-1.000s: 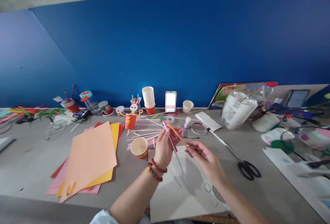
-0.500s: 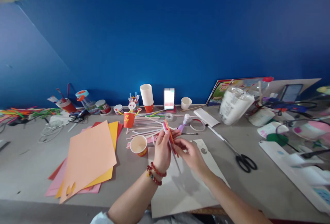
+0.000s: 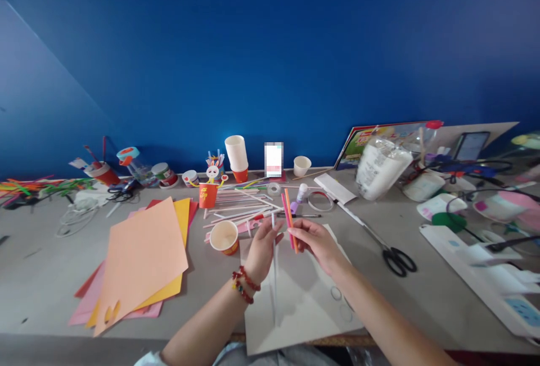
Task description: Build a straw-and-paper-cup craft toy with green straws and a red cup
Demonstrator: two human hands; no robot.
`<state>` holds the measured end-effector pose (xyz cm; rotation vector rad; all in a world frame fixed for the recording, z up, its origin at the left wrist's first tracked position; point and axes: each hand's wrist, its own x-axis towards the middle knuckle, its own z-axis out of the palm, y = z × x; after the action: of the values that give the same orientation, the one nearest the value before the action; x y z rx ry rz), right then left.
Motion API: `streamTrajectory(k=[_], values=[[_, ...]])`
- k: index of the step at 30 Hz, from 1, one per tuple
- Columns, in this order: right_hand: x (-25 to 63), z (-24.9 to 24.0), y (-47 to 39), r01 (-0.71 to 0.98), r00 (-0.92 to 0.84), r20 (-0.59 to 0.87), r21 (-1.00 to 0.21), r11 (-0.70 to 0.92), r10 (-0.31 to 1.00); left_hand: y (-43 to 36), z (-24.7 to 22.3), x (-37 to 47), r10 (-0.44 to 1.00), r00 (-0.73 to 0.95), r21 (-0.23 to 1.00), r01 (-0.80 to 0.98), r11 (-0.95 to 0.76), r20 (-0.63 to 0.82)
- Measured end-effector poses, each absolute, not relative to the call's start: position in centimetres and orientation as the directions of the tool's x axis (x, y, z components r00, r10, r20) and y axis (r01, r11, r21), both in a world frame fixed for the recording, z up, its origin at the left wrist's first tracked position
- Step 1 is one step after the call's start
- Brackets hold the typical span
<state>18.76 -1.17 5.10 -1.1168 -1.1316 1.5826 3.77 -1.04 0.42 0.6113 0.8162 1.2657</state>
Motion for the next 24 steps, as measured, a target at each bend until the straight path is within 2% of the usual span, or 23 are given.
streamTrajectory(k=[5,7,9,15,19,24], values=[[18.7,5.5,-1.4,-0.125,-0.23,-0.138,-0.977,-0.17,0.963,-1.5,0.0,2.7,0.985,-0.037,0.875,-0.467,0.131,-0.167],[18.4,5.4,-1.5,-0.119,-0.229,-0.136,-0.979,-0.166,0.964,-1.5,1.3,2.5,0.998,-0.056,0.931,-0.365,0.007,-0.03],[18.1,5.2,-1.6,-0.12,-0.237,-0.132,-0.979,-0.164,0.962,-1.4,2.8,2.5,0.999,0.006,0.94,-0.337,-0.04,0.044],[17.7,5.1,-1.7,-0.073,-0.25,-0.077,-0.992,-0.098,0.965,-1.4,5.3,2.8,0.989,0.149,0.907,-0.418,0.039,0.026],[17.8,5.0,-1.6,-0.038,-0.242,-0.06,-0.997,-0.071,0.968,-1.9,5.2,2.9,0.989,0.144,0.88,-0.467,0.086,-0.021],[17.6,4.9,-1.6,-0.076,-0.244,-0.079,-0.992,-0.1,0.967,-2.0,5.3,3.1,0.988,0.146,0.857,-0.502,0.121,-0.055]])
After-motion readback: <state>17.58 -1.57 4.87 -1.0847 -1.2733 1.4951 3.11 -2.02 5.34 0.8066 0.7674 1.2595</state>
